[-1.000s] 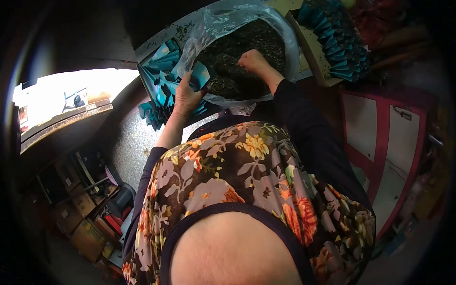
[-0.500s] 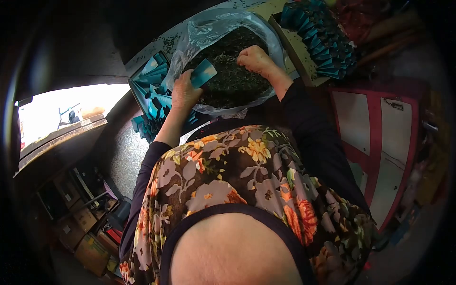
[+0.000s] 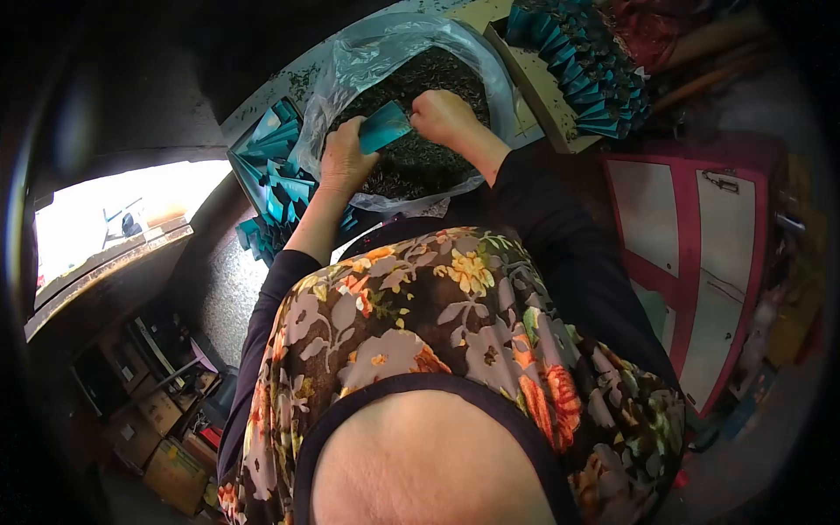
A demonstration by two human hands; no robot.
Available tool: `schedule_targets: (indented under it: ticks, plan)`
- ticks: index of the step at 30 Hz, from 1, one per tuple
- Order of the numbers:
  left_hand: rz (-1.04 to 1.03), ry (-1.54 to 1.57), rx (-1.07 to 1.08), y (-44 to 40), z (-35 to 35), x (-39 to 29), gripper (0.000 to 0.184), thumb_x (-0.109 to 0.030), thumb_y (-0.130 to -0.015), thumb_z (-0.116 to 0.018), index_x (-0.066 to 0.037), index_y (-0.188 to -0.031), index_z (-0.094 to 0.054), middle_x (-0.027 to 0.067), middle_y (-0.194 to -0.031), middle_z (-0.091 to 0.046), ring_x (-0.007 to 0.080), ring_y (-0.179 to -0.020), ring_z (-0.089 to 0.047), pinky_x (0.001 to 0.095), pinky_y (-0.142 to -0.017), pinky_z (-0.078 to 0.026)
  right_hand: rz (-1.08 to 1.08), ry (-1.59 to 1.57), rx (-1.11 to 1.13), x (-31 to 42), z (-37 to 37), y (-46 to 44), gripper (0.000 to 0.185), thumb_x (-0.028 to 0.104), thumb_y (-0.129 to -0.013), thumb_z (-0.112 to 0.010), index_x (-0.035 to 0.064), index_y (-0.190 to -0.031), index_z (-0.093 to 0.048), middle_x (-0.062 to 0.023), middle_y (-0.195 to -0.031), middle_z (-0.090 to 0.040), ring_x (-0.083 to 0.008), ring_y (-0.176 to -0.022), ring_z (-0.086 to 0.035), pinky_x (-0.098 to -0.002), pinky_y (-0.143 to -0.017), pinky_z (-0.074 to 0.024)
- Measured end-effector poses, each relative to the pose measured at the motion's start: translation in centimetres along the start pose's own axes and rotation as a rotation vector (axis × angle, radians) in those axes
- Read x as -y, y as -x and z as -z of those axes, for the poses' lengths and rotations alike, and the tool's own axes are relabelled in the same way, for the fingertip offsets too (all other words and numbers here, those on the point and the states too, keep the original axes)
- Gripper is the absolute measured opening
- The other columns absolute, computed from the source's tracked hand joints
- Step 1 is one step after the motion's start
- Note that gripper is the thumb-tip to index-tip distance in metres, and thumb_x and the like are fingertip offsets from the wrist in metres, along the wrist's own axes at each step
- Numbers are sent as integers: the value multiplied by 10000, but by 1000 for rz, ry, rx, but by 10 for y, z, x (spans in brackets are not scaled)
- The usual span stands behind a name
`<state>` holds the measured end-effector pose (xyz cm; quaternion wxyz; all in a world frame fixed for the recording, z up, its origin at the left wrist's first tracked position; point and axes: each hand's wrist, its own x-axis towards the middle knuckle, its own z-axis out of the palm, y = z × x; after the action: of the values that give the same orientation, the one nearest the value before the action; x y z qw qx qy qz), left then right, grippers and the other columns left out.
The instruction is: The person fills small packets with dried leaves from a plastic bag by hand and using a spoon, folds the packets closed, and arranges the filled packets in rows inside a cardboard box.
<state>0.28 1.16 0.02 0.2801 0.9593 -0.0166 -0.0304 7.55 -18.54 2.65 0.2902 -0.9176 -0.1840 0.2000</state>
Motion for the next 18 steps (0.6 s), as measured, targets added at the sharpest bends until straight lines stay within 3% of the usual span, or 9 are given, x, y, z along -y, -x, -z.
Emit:
schedule_targets:
  ticks: [3,8,11,14,17,18]
  plan:
    - [-19,60,-21,-2,-12,5,576,-85,-628,-697,-83,-1168,-495,154,-1100,-562,377,-1000,-523,444,-878,-455,41,356,-38,37,6,14,118,129,-782,-548,47,-809,-628,-162,-780,-662,-338,-759,-656,-439,-672,-525]
    - [-46,167,-77,-4,-26,8,587,-89,-635,-714,-91,-1174,-481,157,-1103,-555,379,-1015,-516,448,-883,-449,347,372,-216,49,4,29,49,65,-774,-546,49,-820,-547,-120,-715,-632,-304,-708,-651,-394,-630,-525]
    - [-39,300,-134,-3,-24,6,572,-147,-656,-757,-62,-1163,-506,182,-1064,-593,375,-977,-571,425,-844,-467,629,168,-330,53,10,32,128,37,-723,-611,61,-815,-524,-87,-690,-581,-272,-675,-625,-360,-585,-510]
    - [-66,390,-163,0,-25,7,586,-193,-671,-782,-80,-1175,-504,158,-1032,-612,322,-947,-608,377,-825,-486,682,43,-396,53,11,33,156,36,-709,-635,69,-809,-520,-73,-669,-559,-261,-655,-613,-351,-573,-502]
    - [-20,429,-140,3,-27,7,588,-202,-681,-781,-86,-1183,-498,152,-1052,-610,303,-967,-610,356,-827,-487,763,132,-381,55,9,33,149,40,-712,-642,75,-801,-528,-55,-641,-533,-240,-627,-594,-339,-554,-489]
    - [-11,499,-98,1,-26,9,642,-171,-605,-795,-96,-1163,-486,164,-1096,-580,364,-1026,-552,415,-870,-459,815,179,-358,57,10,33,147,40,-711,-642,76,-802,-531,-51,-634,-527,-233,-621,-590,-335,-549,-486]
